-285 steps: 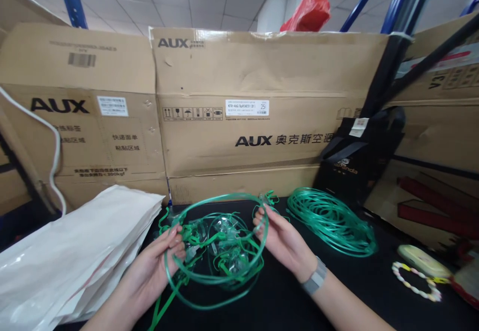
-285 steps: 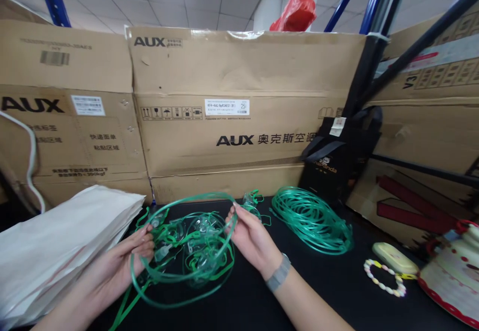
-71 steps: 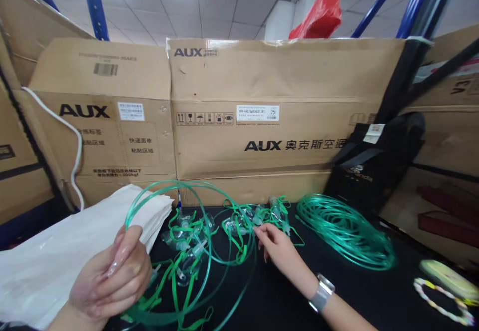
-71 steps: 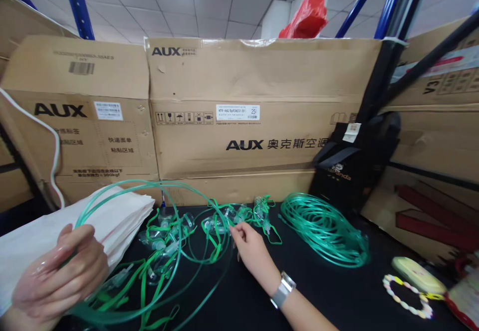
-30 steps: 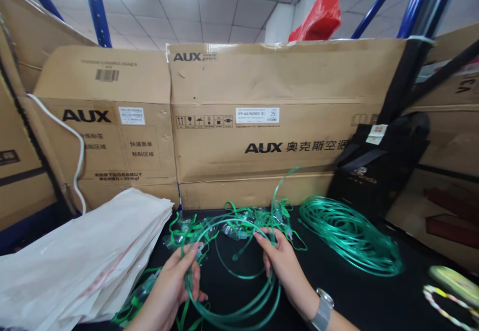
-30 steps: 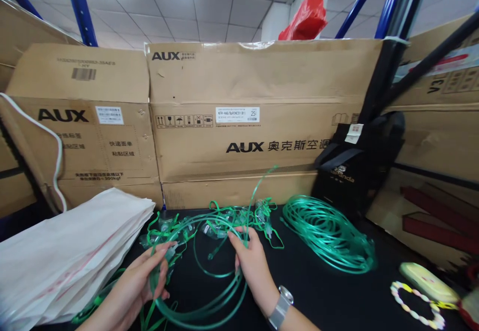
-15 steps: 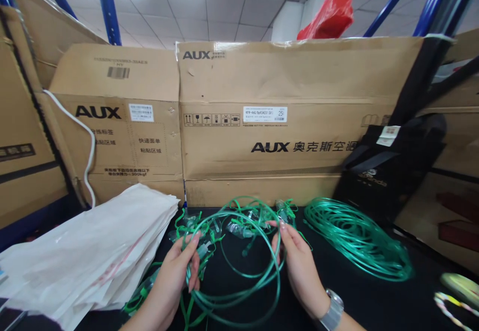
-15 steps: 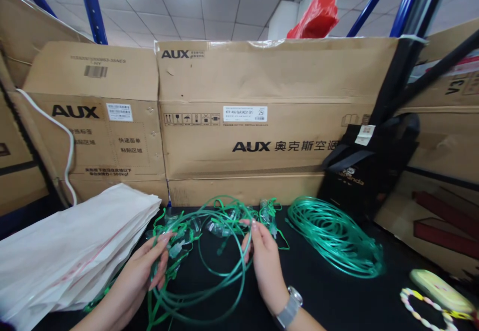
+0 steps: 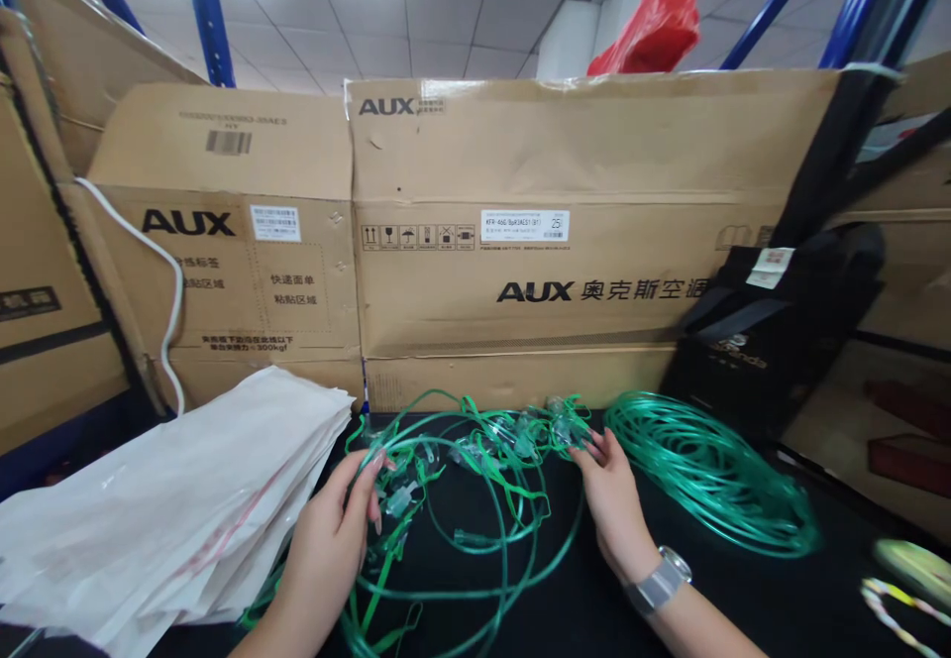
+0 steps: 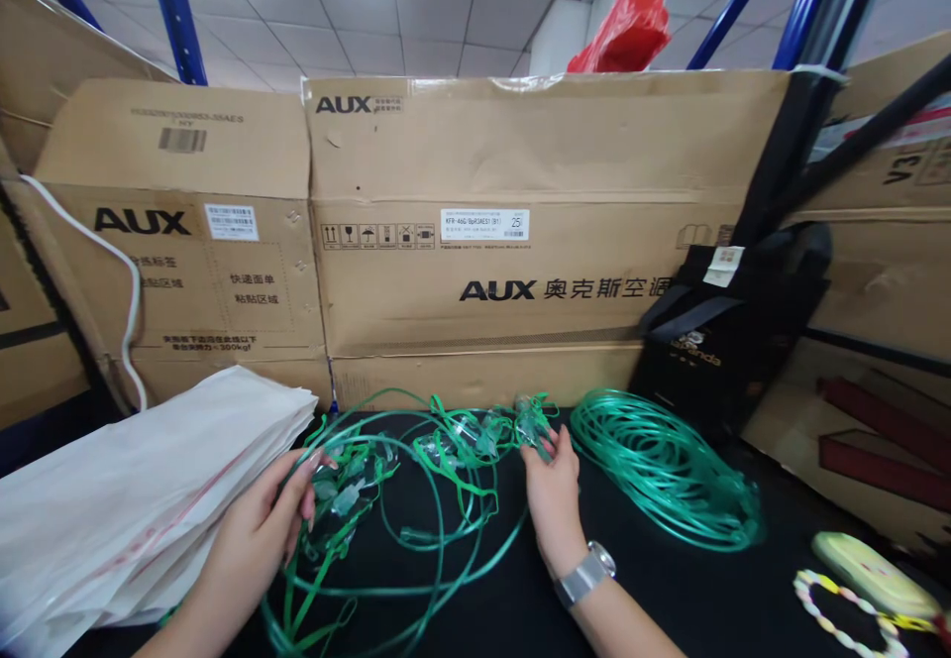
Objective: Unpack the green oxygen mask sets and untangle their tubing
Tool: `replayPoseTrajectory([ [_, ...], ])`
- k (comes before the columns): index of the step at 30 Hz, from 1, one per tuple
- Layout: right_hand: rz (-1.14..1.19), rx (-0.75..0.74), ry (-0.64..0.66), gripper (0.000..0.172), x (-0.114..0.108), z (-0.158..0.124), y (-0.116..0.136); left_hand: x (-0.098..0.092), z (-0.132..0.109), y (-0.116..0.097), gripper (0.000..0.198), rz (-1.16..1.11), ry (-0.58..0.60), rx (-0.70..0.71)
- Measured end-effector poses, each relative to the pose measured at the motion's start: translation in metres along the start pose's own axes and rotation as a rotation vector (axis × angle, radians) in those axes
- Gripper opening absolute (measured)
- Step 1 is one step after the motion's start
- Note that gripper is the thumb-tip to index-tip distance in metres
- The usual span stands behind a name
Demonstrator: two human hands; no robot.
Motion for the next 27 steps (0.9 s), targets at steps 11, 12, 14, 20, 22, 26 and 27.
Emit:
replayPoseTrajectory([
  [11, -0.296, -0.592, 0.399, 0.045, 0.028, -0.081, 0.041, -0.006, -0.008, -0.021, 0.023, -0.194, -0.139, 0.188],
  [12, -0.318, -0.670, 0.415, 0.046, 0.025, -0.086, 0.045, -0.010, -0.007, -0.024, 0.022, -0.168, -0.137, 0.208],
  [14, -0.365, -0.814, 0.463, 0.049, 0.021, -0.094, 0.052, -0.020, -0.003, -0.037, 0.020, -0.066, -0.142, 0.265],
  [20, -0.284, -0.827, 0.371, 0.035, 0.018, -0.085, 0.049, -0.043, 0.018, -0.116, 0.015, 0.115, -0.155, 0.479],
  [22, -0.177, -0.653, 0.293, 0.031, 0.020, -0.071, 0.041, -0.046, 0.025, -0.146, 0.010, 0.029, -0.179, 0.641],
  [26, -0.021, -0.410, 0.468, 0.066, 0.029, -0.052, 0.025, -0.046, 0.031, -0.188, 0.005, -0.130, -0.362, 1.007],
  [27, -0.006, -0.381, 0.546, 0.078, 0.032, -0.052, 0.023, -0.045, 0.032, -0.194, 0.006, -0.162, -0.392, 1.043],
])
Point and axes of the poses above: each hand's wrist, its own z-axis towards the middle knuckle, its own x-axis out of the palm, y = z × x, the point moved 2 cm from there along z, towards the middle knuckle, and after that the axes turned 14 degrees about y, right-handed, at the moved point
